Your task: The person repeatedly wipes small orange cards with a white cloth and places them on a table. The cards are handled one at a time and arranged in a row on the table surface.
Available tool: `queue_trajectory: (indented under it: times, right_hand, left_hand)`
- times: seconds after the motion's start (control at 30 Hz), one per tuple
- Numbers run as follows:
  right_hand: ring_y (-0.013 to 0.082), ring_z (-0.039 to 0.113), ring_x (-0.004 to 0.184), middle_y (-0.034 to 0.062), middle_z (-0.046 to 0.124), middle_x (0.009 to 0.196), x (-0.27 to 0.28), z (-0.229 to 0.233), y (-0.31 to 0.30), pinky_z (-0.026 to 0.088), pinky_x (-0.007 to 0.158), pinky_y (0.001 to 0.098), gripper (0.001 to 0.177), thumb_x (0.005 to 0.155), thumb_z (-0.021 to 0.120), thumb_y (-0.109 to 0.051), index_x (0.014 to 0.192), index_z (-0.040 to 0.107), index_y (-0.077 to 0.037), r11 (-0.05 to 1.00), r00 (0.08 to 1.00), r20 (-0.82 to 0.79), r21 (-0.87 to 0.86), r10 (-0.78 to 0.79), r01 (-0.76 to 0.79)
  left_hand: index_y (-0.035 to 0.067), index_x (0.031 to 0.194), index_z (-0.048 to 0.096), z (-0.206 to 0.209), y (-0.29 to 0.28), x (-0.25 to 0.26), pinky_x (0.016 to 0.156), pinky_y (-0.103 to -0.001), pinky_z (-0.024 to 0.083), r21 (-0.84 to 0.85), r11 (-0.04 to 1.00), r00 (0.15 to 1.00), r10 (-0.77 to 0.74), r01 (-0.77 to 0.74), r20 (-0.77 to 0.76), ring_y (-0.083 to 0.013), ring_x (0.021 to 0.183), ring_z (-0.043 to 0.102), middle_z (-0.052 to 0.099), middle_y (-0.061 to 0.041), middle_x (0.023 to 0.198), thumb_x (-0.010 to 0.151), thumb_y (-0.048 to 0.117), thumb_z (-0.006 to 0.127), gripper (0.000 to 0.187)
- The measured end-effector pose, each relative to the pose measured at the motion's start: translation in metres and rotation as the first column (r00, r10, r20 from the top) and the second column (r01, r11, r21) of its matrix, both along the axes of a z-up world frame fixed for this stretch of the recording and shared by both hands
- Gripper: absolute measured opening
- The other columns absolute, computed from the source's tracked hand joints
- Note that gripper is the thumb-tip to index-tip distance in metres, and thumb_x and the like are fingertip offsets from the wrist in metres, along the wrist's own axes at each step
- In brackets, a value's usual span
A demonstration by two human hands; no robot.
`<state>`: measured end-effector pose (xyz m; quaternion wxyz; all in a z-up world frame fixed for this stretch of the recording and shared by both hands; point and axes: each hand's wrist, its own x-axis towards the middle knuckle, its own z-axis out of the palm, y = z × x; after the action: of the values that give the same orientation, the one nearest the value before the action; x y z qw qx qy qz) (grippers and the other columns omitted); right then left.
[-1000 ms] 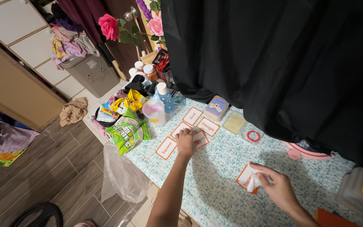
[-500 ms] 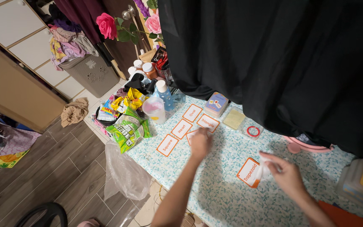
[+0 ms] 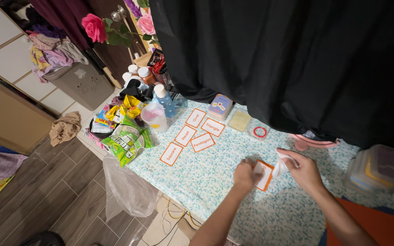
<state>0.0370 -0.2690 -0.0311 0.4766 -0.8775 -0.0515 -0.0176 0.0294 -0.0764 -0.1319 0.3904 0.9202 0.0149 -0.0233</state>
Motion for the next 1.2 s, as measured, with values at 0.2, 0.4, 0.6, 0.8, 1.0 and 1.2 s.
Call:
queue_trajectory:
  times: [0.2, 0.4, 0.6, 0.8, 1.0, 1.2]
  right_hand:
    - [0.0111, 0.073, 0.097, 0.0066, 0.08, 0.113, -0.003, 0.004, -0.001, 0.054, 0.087, 0.0264, 0.033, 0.094, 0.066, -0.009, 0.126, 0.074, -0.013, 1.0, 1.0, -0.001, 0.028, -0.006, 0.006]
    - [0.0098, 0.07, 0.088, 0.0061, 0.08, 0.113, -0.005, 0.011, 0.003, 0.055, 0.077, 0.0263, 0.033, 0.098, 0.061, -0.007, 0.128, 0.073, -0.011, 0.989, 0.999, 0.037, 0.144, -0.016, 0.011]
    - [0.025, 0.056, 0.14, 0.0151, 0.059, 0.15, -0.047, 0.021, 0.071, 0.045, 0.115, 0.0354, 0.044, 0.098, 0.053, -0.003, 0.141, 0.062, -0.007, 0.951, 0.893, 0.445, 0.24, 0.069, -0.193]
    - [0.0307, 0.019, 0.158, 0.0171, 0.023, 0.17, -0.065, 0.041, 0.11, 0.014, 0.127, 0.0464, 0.058, 0.108, 0.028, -0.027, 0.159, 0.029, 0.001, 0.912, 0.798, 0.449, -0.122, 0.402, -0.391]
    - [0.0323, 0.012, 0.158, 0.0165, 0.016, 0.171, -0.067, 0.054, 0.118, 0.011, 0.126, 0.0442, 0.064, 0.107, 0.021, -0.038, 0.16, 0.025, -0.004, 0.908, 0.856, 0.303, -0.13, 0.418, -0.398]
    - [0.031, 0.013, 0.159, 0.0146, 0.019, 0.17, -0.075, 0.043, 0.123, 0.002, 0.127, 0.0515, 0.067, 0.106, 0.024, -0.043, 0.161, 0.021, -0.005, 0.877, 0.801, 0.358, -0.224, 0.479, -0.425]
  left_hand:
    - [0.011, 0.102, 0.074, -0.013, 0.017, 0.018, 0.078, -0.034, 0.058, -0.176, 0.983, 0.99, 0.022, -0.047, -0.138, -0.0198, 0.084, 0.074, 0.077, -0.007, 0.091, 0.079, 0.026, 0.081, 0.028]
    - [0.026, 0.138, 0.051, 0.014, 0.032, 0.017, 0.069, -0.03, 0.055, -0.873, 0.449, 0.977, 0.003, -0.191, -0.212, -0.0117, 0.082, 0.064, 0.067, -0.001, 0.096, 0.082, 0.02, 0.064, 0.057]
    - [0.025, 0.139, 0.054, 0.082, 0.019, -0.012, 0.075, -0.029, 0.053, -0.896, 0.024, 0.884, -0.155, -0.443, -0.441, -0.0121, 0.082, 0.064, 0.058, 0.0, 0.095, 0.099, 0.063, 0.036, 0.059]
    - [0.011, 0.14, 0.058, 0.137, 0.013, -0.037, 0.096, -0.035, 0.054, -0.932, -0.155, 0.942, -0.12, -0.328, -0.312, -0.0176, 0.112, 0.063, 0.07, -0.005, 0.123, 0.1, 0.068, 0.036, 0.073]
    - [0.01, 0.149, 0.044, 0.149, 0.035, -0.044, 0.105, -0.042, 0.055, -0.935, -0.277, 0.972, -0.149, -0.219, -0.184, -0.0264, 0.122, 0.063, 0.064, -0.013, 0.131, 0.106, 0.06, 0.038, 0.067]
    - [0.021, 0.157, 0.04, 0.14, 0.044, -0.04, 0.101, -0.044, 0.054, -0.907, -0.333, 0.966, -0.076, -0.257, -0.246, -0.0251, 0.117, 0.062, 0.061, -0.011, 0.132, 0.105, 0.057, 0.042, 0.063]
